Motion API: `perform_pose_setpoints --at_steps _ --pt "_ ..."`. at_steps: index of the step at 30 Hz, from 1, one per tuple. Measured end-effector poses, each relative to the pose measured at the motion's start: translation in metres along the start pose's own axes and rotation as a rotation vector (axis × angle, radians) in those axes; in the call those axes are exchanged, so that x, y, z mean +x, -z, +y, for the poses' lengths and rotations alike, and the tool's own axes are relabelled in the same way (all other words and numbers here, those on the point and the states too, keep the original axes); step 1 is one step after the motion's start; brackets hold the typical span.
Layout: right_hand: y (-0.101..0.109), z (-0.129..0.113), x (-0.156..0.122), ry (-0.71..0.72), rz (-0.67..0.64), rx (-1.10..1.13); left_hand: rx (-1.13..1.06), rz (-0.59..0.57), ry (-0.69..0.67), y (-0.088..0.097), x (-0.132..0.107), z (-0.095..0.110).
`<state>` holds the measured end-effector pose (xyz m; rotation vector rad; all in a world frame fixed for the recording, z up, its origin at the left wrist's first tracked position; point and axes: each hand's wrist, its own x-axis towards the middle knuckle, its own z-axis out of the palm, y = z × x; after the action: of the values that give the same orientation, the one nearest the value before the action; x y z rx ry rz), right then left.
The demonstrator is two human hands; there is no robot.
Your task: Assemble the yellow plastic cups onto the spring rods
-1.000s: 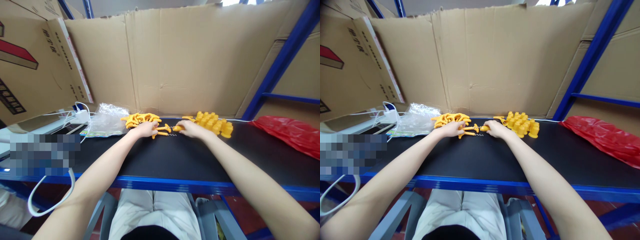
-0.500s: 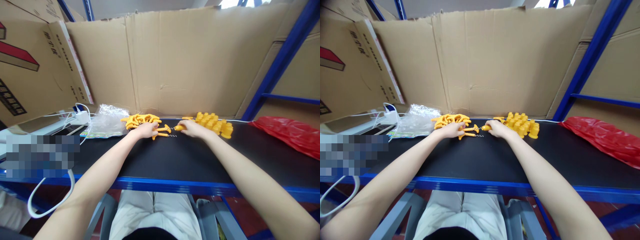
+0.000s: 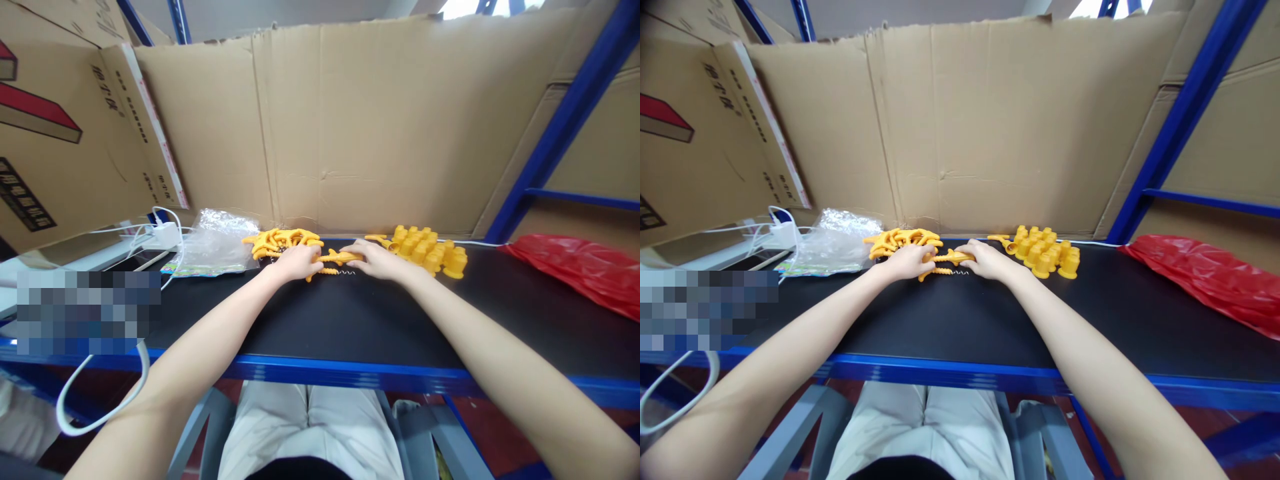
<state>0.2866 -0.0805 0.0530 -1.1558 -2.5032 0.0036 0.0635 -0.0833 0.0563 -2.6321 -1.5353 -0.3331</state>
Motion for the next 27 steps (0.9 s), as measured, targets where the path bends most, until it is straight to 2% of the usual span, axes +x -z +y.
perform_pose_setpoints --at_steps 5,9,12,17,27 --pt "-0.003 0.004 0.001 -0.023 -0.013 0.126 -0.006 0.031 -0.009 -0.001 0.0 -0.002" --pt "-0.001 0.008 0.0 -0.165 -0.074 0.293 -0.006 0.038 0.003 0.0 0.0 -0.004" --pt "0.004 0.01 -0.001 -0.283 -0.14 0.479 -0.005 0.037 0.001 0.0 0.0 -0.004" --pt "0.008 0.009 -0.004 -0.351 -0.186 0.797 0.0 0.069 -0.017 -0.001 0.0 -0.005" --pt "-0.004 0.016 -0.003 -0.426 -0.211 0.951 -0.015 0.087 -0.019 -0.004 0.001 -0.007"
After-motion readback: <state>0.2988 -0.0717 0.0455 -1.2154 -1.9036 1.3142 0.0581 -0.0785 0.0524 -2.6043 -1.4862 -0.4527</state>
